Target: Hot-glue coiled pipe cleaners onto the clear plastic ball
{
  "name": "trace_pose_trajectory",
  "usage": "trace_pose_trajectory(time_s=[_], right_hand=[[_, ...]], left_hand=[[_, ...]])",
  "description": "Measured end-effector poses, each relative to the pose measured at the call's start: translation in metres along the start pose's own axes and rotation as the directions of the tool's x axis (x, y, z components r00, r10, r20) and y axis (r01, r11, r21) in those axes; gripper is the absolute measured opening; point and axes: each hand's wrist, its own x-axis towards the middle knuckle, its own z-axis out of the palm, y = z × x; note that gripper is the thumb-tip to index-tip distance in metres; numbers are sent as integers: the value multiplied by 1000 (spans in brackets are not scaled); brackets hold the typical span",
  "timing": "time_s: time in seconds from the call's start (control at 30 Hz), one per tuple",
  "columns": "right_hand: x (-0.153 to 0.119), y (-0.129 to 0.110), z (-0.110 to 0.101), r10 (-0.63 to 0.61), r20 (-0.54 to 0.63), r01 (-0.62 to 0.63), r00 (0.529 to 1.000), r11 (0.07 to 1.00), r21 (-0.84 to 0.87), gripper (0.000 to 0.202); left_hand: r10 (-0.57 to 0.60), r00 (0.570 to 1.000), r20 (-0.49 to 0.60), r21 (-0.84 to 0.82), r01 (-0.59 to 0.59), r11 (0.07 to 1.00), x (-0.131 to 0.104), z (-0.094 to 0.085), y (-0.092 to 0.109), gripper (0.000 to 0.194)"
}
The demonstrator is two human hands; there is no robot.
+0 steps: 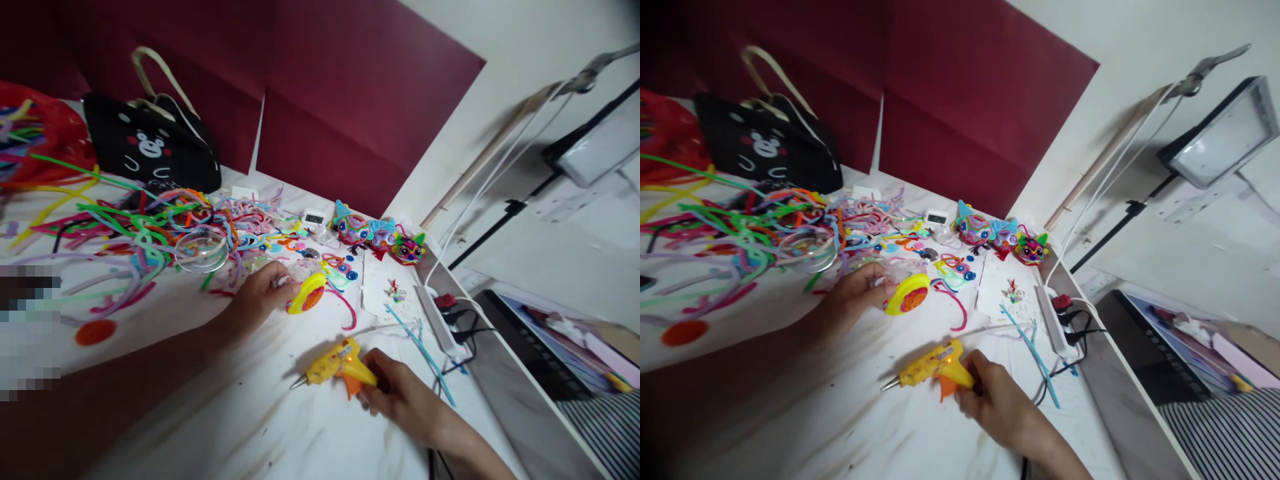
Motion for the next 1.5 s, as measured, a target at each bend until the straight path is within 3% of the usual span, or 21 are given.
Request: trace_pose_trajectory(time_s=[0.1,0.17,0.33,0.4,0.5,0.7,0.77,0.9,1.07,1.2,1.3,1.37,1.5], right_hand=[[-9,-5,-4,-27,25,22,999,986,164,34],[-17,-11,-8,-51,-7,52,999,984,168,42],[-32,-15,-12,-123,-227,150,966,983,107,41],[-31,-13,-10,-148,-364,215,920,965,150,38],[-21,-15,-3,-182,-552,342,814,918,202,34],[8,-21,18,-193,-745,448,638,880,156,33],[13,-15,25,-207,-758,433,618,895,108,32],[17,2,31,-272,-735,435,621,900,34,31],[15,9,33,-422,-680,468,600,874,-129,16],[12,10,33,-517,-608,484,602,842,-236,13],[13,17,33,-575,-588,492,568,811,-318,14],[14,23,34,-580,-591,471,560,810,-348,13],[14,29,37,-510,-625,405,591,858,-317,22]], left_hand=[[10,1000,-20,23,-10,1000,0,-1,2,35],[28,999,-32,50,-27,998,-1,-1,2,34],[77,997,-21,88,-75,993,-1,-1,2,30],[97,995,-17,114,-95,989,-2,0,2,29],[113,993,-14,139,-110,984,-4,0,5,28],[132,990,43,87,-135,987,-8,1,9,27],[141,988,59,98,-147,984,-10,1,8,26],[161,984,70,110,-168,980,-12,2,2,25],[168,983,77,87,-174,981,-14,5,-4,25],[167,983,81,88,-174,981,-18,7,1,24],[152,985,83,95,-160,983,-22,8,7,24],[145,985,91,112,-155,981,-24,8,8,23],[151,983,106,136,-165,977,-21,8,3,23]])
